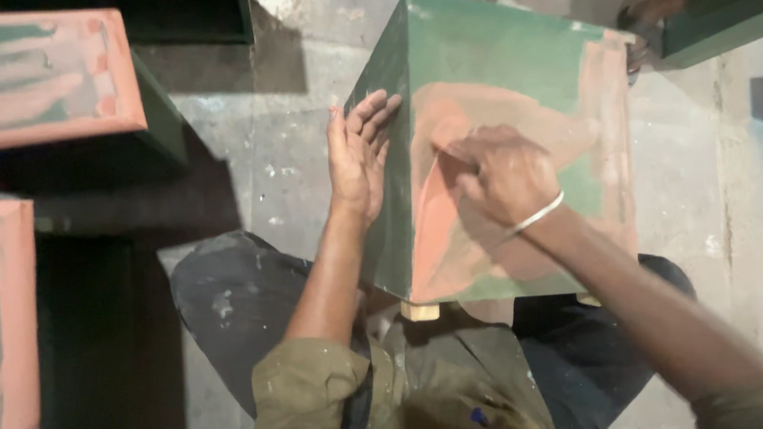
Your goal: The person applies a pinkish putty to a green wooden furniture piece using a small rectangular tool. They spread the putty over the edges and flat surfaces, smoothing it out to cover the green paint.
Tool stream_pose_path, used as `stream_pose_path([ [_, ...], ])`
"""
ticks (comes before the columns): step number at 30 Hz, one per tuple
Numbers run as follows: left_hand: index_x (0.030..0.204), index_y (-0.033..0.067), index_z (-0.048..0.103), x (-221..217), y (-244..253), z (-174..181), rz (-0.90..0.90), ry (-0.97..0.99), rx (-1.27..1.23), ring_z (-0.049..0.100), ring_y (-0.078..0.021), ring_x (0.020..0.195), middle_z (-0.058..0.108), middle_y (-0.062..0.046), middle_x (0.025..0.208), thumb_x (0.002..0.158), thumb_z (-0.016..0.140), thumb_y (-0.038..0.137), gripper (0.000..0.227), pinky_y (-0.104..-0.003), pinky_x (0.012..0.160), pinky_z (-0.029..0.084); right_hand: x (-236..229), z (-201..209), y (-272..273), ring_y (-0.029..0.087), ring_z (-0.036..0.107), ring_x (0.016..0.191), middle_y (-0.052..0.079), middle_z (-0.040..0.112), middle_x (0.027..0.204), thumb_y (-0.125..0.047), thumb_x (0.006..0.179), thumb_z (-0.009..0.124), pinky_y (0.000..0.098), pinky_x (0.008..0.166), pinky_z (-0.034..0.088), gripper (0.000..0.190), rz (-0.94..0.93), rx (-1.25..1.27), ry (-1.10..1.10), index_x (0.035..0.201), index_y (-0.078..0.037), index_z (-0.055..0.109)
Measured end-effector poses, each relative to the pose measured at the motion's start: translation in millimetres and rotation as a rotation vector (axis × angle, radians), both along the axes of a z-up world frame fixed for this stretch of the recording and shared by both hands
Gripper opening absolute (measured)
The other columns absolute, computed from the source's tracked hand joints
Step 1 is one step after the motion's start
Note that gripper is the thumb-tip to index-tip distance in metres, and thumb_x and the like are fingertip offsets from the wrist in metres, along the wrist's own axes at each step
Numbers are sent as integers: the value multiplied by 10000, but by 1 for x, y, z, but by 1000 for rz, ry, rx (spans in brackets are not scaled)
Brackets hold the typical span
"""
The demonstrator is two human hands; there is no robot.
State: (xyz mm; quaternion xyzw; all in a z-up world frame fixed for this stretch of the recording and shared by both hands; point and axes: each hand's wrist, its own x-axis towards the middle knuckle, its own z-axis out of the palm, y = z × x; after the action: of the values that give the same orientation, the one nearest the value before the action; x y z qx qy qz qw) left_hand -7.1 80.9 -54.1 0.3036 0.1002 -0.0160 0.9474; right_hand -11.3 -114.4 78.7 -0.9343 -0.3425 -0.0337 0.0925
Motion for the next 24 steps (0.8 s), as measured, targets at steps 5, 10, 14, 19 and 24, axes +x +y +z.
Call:
stream_pose_path([
  [5, 1468, 81, 508, 4, 6, 6, -30, 38, -22, 440, -297, 1438, 577, -152, 1501, 1019, 214, 636, 772, -504, 1237, 158, -108, 31, 42, 274, 627, 729, 88, 663, 828, -235, 846, 676, 424, 578, 497, 480, 106, -247, 61, 1323, -195, 714],
  [10, 1414, 64, 571, 23, 2, 11, 58, 168, 114, 489, -277, 1412, 617, -142, 1451, 996, 211, 651, 806, -502, 1205, 221, -99, 28, 13, 299, 632, 913, 83, 670, 1032, -167, 770, 656, 457, 774, 504, 515, 209, -59, 181, 1284, -184, 661],
  [14, 1398, 67, 589, 47, 2, 8, 95, 190, 260, 501, -254, 1389, 621, -135, 1441, 976, 231, 674, 821, -496, 1179, 251, 11, 13, -19, 361, 610, 1117, 123, 666, 1240, 0, 797, 626, 506, 991, 476, 559, 189, 124, 1, 1330, -159, 671],
  [19, 1398, 48, 580, 66, 1, 7, 68, 186, 174, 508, -267, 1381, 622, -160, 1429, 967, 256, 698, 844, -491, 1174, 295, 118, -12, -24, 422, 569, 1270, 160, 634, 1411, 80, 861, 623, 514, 1115, 450, 538, 319, 207, -34, 1366, -96, 677],
  [24, 1380, -1, 580, 71, -14, 4, 115, 100, 156, 528, -273, 1368, 631, -181, 1410, 1007, 265, 644, 809, -434, 1172, 326, 118, -26, -17, 363, 607, 1253, 126, 657, 1385, 30, 849, 651, 492, 1130, 454, 478, 332, 224, 109, 1296, -131, 707],
])
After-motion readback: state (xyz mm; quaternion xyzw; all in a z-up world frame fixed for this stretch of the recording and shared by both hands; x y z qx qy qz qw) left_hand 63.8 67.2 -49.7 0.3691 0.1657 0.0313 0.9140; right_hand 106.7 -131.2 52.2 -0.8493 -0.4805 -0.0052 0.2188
